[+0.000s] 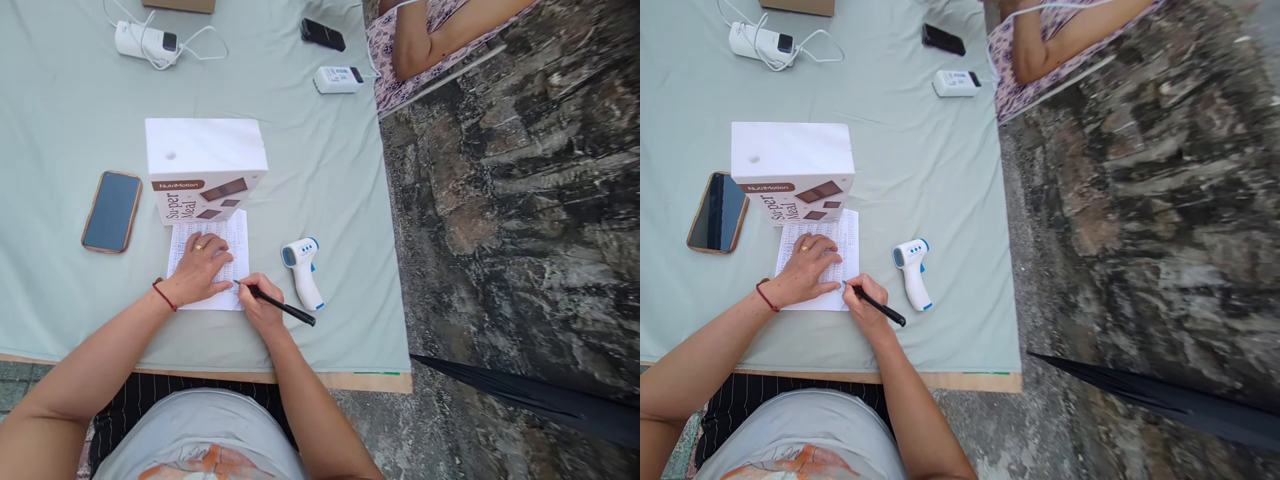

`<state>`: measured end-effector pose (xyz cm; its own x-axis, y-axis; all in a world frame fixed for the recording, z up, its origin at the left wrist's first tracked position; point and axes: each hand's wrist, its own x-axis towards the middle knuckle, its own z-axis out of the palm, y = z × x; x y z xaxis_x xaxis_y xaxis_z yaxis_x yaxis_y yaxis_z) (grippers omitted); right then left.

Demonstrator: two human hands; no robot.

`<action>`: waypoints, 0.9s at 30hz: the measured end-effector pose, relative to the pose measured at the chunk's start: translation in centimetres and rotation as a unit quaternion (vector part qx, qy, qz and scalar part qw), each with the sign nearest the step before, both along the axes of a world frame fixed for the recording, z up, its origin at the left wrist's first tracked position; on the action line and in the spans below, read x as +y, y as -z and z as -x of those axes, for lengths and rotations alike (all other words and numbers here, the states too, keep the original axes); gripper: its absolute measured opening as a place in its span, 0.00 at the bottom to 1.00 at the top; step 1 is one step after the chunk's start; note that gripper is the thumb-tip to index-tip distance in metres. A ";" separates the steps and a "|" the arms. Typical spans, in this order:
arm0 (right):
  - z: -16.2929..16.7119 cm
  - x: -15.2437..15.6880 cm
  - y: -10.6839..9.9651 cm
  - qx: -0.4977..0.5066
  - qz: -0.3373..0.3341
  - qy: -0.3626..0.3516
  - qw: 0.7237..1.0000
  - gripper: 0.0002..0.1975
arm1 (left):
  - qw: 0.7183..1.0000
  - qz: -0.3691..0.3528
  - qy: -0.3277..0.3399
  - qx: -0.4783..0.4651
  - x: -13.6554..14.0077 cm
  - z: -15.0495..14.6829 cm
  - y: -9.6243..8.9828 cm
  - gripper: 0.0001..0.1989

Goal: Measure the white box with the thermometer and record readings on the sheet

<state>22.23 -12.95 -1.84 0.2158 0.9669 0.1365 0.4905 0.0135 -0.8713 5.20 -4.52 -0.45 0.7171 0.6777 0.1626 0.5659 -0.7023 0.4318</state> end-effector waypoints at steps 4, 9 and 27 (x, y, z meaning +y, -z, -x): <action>0.0 0.0 0.0 -0.002 0.003 0.003 1.000 0.04 | 1.000 0.000 0.000 0.001 0.0 0.0 0.0 0.20; -0.1 0.0 0.1 0.014 0.012 0.006 1.000 0.05 | 1.000 -0.005 -0.002 0.007 0.0 0.0 0.1 0.20; -0.1 0.0 0.0 -0.005 0.016 0.010 1.000 0.04 | 1.000 0.001 0.000 0.007 0.1 0.0 0.0 0.19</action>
<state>22.34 -12.95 -1.88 0.2344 0.9661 0.1081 0.4996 -0.0243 -0.8659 5.16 -4.46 -0.46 0.7192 0.6782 0.1510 0.5722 -0.7014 0.4250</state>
